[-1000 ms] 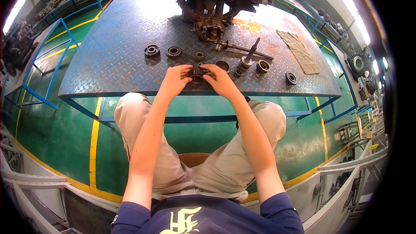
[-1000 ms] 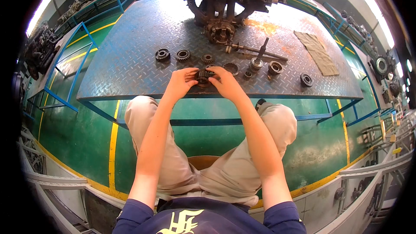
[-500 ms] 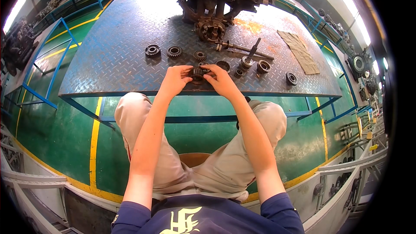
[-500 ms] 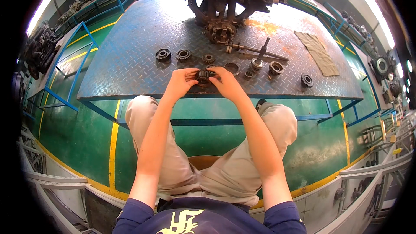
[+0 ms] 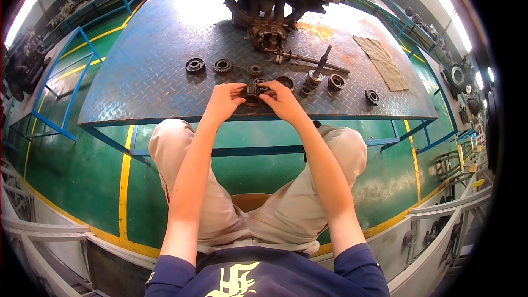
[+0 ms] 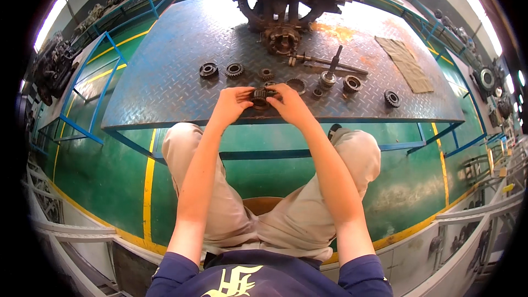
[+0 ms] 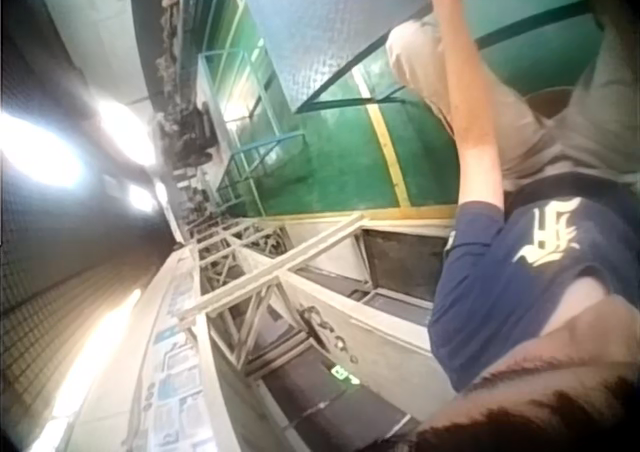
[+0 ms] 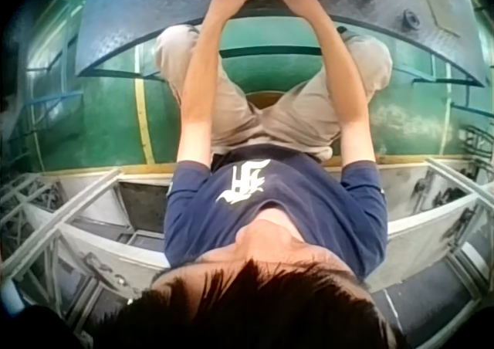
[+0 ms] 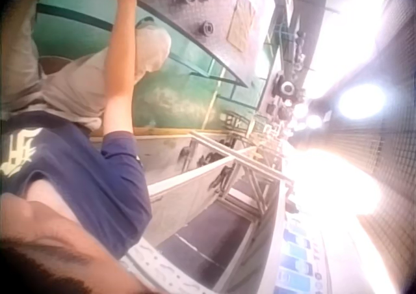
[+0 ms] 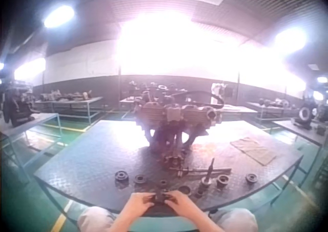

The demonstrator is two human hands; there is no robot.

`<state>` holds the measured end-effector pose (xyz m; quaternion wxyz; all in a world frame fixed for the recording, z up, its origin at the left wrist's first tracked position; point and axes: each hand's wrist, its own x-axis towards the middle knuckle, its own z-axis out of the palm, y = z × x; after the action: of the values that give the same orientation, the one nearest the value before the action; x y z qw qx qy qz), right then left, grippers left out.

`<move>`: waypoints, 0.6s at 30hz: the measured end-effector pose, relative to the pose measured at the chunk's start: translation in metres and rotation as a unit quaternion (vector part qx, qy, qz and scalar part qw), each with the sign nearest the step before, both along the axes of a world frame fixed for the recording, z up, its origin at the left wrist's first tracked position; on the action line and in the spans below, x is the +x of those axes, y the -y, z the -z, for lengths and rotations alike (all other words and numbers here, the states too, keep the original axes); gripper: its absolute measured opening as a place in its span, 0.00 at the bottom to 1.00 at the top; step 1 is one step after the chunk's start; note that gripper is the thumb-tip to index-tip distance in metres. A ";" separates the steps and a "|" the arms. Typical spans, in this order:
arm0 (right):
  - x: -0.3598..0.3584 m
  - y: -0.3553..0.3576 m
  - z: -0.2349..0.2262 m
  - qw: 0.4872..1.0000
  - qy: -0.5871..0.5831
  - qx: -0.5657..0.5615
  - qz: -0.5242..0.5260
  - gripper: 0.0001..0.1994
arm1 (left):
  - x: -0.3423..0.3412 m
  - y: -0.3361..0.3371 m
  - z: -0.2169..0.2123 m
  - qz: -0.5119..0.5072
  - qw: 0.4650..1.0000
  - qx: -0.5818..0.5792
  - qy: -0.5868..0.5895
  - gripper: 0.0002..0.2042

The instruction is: The person assembles transmission gear components by aligning and fitting gears and synchronizer parts together by hand on a workbench.

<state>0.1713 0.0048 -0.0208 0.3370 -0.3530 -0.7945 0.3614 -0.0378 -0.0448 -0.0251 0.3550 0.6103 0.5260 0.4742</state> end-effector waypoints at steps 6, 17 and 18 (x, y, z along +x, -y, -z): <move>-0.002 -0.001 0.003 1.000 -0.001 0.013 0.006 0.16 | -0.004 -0.002 0.004 0.000 1.000 -0.004 0.006 0.22; 0.005 -0.009 0.006 0.997 -0.029 0.051 0.058 0.13 | -0.001 -0.002 0.000 -0.013 1.000 -0.015 -0.007 0.22; 0.006 -0.009 0.005 0.995 -0.015 0.057 0.080 0.12 | -0.003 -0.003 0.002 -0.006 1.000 -0.015 -0.019 0.22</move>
<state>0.1771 0.0136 -0.0257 0.3966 -0.3899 -0.7779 0.2924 -0.0406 -0.0420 -0.0275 0.3516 0.6107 0.5434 0.4563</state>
